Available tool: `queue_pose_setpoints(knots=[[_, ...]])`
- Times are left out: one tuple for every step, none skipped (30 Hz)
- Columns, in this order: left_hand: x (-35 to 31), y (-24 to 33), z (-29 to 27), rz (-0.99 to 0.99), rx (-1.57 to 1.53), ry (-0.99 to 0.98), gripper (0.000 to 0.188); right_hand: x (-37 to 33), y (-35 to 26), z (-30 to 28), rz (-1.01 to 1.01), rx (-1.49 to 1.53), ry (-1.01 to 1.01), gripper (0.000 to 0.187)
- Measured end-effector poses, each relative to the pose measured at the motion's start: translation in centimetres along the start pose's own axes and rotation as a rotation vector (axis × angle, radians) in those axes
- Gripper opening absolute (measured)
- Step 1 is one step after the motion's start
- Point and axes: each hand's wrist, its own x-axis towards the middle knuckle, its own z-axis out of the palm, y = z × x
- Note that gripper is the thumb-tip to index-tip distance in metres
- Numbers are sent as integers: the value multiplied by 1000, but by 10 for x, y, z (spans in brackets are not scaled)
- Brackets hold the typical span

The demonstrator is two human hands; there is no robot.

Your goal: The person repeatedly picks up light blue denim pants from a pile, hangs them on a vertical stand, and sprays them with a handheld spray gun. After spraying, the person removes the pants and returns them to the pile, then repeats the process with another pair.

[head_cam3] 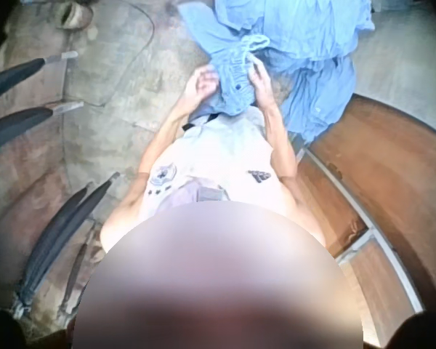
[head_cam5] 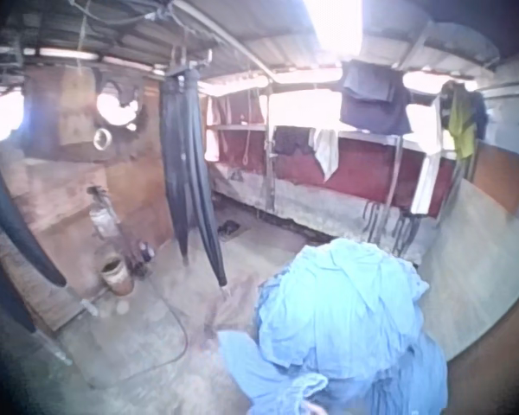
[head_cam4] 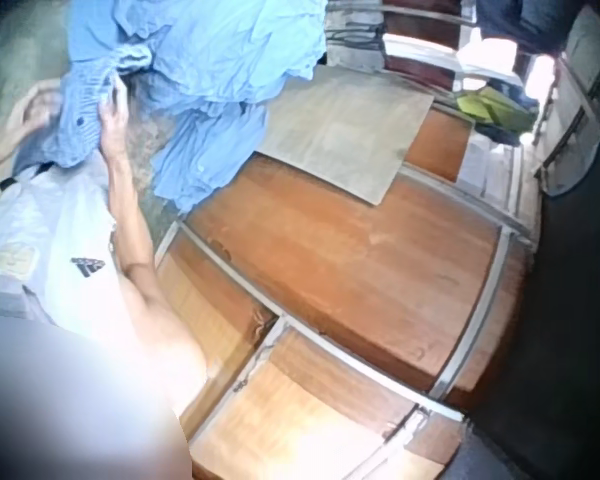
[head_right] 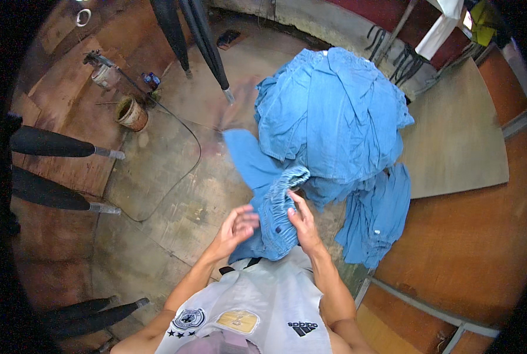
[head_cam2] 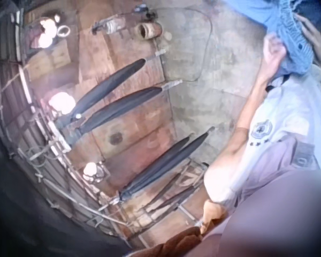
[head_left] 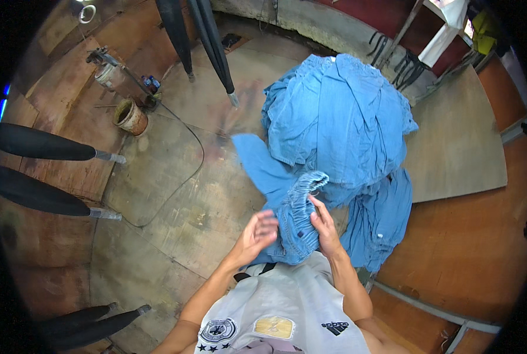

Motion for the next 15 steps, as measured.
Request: queue_pose_setpoints(knots=[[6, -4, 6, 29, -80, 163, 56, -7, 0, 6, -56, -134, -33, 59], [15, -9, 11, -46, -117, 156, 52, -13, 1, 13, -103, -272, -61, 56], [28, -13, 17, -132, -138, 125, 49, -18, 3, 18, -50, -272, -38, 54], [39, -18, 21, -171, -189, 78, 46, -23, 6, 23, 4, -273, -17, 52], [50, -21, 24, -247, -131, 72, 47, -28, 10, 25, 82, -270, -12, 50], [60, -25, 25, -274, -100, 46, 47, -30, 14, 25, 82, -223, 87, 49], [67, -27, 26, -295, -66, 18, 48, -33, 19, 23, 35, -92, 173, 48], [72, -29, 27, -275, -149, 60, 46, -35, 21, 18, 20, 31, 253, 47], [75, -29, 27, -238, -145, 28, 46, -38, 24, 11, 35, 159, 351, 47], [78, -29, 28, -225, -138, -5, 46, -40, 25, 2, -9, 203, 409, 44], [79, -28, 29, -254, -125, -43, 45, -45, 24, -7, -1, 228, 457, 42], [82, -25, 31, -350, -112, -75, 43, -49, 23, -16, 11, 253, 492, 42], [83, -23, 35, -338, -91, -113, 43, -53, 22, -23, 21, 293, 538, 42], [86, -21, 41, -344, -77, -140, 43, -57, 20, -29, 22, 284, 555, 42], [90, -18, 48, -332, -123, -187, 43, -61, 18, -34, 16, 235, 572, 42]])
